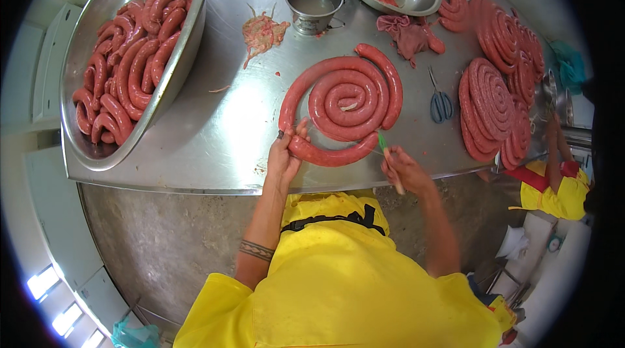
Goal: The person coils long links of raw sausage into spiral shapes on a stainless steel table. They use a green-handled tool to prick the sausage casing and scissors to cut the links into segments. The finished spirals are stacked on the table.
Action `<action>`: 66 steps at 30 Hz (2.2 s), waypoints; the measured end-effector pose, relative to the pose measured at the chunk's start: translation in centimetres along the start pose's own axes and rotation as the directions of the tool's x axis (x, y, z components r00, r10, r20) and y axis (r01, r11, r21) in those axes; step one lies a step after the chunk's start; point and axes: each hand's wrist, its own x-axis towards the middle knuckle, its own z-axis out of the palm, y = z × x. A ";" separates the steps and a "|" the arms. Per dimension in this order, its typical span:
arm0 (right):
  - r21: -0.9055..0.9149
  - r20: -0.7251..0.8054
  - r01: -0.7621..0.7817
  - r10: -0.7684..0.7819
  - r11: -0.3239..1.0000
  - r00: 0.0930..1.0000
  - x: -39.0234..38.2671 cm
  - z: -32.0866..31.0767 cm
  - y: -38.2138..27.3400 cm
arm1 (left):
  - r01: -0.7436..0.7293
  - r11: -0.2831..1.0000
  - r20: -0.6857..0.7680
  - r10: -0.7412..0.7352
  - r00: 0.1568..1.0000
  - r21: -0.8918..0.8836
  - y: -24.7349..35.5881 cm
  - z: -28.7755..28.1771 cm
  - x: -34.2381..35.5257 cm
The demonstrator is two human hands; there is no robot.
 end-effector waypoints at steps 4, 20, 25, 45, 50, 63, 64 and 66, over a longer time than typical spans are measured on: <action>-0.452 -0.099 0.521 -0.621 0.724 0.777 8.5 7.0 -3.4 | -0.245 0.110 0.184 0.390 0.902 0.963 0.0 -0.3 -2.5; 0.237 -0.282 0.747 -0.692 0.621 0.665 -2.6 -1.4 -17.0 | -0.055 0.327 -0.052 0.309 0.950 0.944 0.5 -3.3 -0.9; -0.652 -0.199 -0.057 -0.098 0.756 0.975 -0.8 -2.8 -5.4 | -0.066 0.981 -0.166 0.097 0.981 0.183 2.8 -2.0 -1.5; -0.261 -0.118 0.179 -0.216 0.948 0.969 0.0 11.5 -22.6 | -0.291 0.102 0.248 0.310 0.918 0.951 0.6 -2.9 -1.5; 0.131 -0.169 0.755 -0.736 0.643 0.656 -5.4 -3.9 -17.3 | -0.261 -0.277 0.355 0.381 0.854 0.925 0.7 -3.7 -0.8; -0.717 0.442 0.662 -0.592 0.218 0.674 12.6 16.3 -8.7 | -0.326 -0.450 0.555 0.658 0.509 0.832 4.5 -4.1 -4.7; -0.640 0.514 0.683 -0.465 0.352 0.721 13.5 17.3 -8.8 | -0.312 -0.508 0.590 0.610 0.529 0.803 4.5 -4.7 -5.0; -0.338 0.729 0.733 -0.328 0.590 0.601 14.4 19.1 -8.3 | -0.286 -0.162 0.319 0.659 0.681 0.945 4.6 -5.8 -4.8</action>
